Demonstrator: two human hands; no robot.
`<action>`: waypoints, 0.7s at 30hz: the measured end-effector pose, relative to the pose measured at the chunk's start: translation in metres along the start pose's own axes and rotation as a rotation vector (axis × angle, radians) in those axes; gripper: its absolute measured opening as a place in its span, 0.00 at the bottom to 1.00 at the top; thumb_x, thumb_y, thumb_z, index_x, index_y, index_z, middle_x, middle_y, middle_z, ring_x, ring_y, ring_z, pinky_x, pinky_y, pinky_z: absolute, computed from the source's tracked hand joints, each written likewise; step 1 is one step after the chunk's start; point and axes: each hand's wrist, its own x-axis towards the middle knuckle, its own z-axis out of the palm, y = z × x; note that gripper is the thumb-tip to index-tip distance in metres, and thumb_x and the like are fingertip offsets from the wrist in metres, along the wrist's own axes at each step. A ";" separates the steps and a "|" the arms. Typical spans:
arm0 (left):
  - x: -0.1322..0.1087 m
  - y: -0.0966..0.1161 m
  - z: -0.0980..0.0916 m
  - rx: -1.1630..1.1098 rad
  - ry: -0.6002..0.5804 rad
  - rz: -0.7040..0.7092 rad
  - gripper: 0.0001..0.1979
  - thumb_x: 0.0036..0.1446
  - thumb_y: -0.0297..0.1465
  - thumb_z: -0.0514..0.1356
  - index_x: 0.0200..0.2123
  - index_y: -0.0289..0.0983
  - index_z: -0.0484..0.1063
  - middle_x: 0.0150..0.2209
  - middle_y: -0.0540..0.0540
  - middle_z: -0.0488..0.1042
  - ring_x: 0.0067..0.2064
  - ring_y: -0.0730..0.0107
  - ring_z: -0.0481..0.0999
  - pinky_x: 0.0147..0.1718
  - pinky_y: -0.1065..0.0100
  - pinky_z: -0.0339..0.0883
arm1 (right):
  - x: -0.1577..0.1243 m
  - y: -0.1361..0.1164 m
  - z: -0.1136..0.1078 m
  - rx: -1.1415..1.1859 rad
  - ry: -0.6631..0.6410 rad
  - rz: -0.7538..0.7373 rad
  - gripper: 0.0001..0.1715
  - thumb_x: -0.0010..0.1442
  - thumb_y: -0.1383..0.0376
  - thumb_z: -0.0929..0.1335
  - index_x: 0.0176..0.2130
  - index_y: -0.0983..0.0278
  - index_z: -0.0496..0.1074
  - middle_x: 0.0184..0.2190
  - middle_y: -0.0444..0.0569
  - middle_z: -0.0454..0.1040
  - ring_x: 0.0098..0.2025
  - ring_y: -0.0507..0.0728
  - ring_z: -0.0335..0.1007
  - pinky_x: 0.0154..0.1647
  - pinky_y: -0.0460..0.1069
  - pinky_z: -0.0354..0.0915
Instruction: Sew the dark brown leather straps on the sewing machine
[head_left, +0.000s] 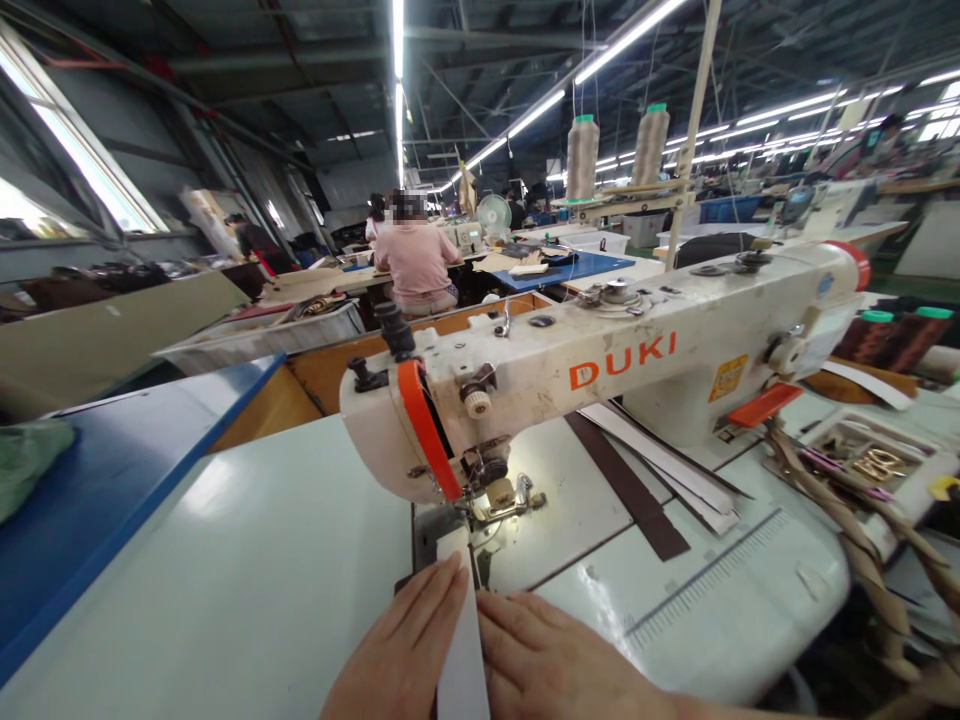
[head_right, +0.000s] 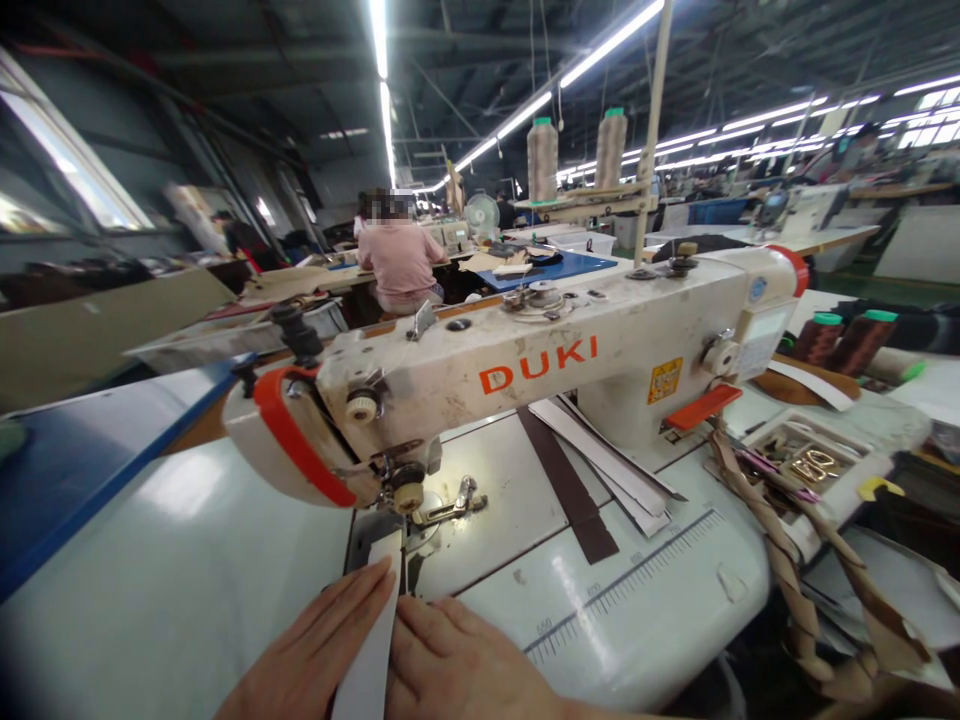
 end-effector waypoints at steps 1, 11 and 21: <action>0.000 0.000 0.000 -0.006 -0.001 -0.001 0.24 0.50 0.19 0.48 0.50 0.30 0.69 0.48 0.39 0.78 0.51 0.66 0.75 0.53 0.70 0.66 | -0.001 0.000 0.000 -0.003 0.000 -0.007 0.18 0.70 0.61 0.58 0.43 0.68 0.72 0.48 0.49 0.75 0.51 0.57 0.67 0.49 0.49 0.66; 0.001 0.000 0.000 0.005 -0.011 0.029 0.25 0.49 0.20 0.48 0.51 0.30 0.69 0.50 0.40 0.77 0.54 0.66 0.73 0.55 0.70 0.64 | -0.007 -0.002 0.004 0.058 0.004 0.004 0.15 0.70 0.63 0.59 0.40 0.66 0.72 0.46 0.47 0.76 0.49 0.55 0.68 0.49 0.47 0.67; 0.007 -0.002 -0.004 0.056 -0.026 0.048 0.25 0.49 0.18 0.47 0.50 0.30 0.69 0.50 0.40 0.77 0.51 0.67 0.75 0.52 0.70 0.66 | -0.002 0.000 0.003 0.057 0.201 0.041 0.21 0.71 0.68 0.55 0.36 0.66 0.73 0.38 0.43 0.78 0.42 0.51 0.71 0.47 0.44 0.68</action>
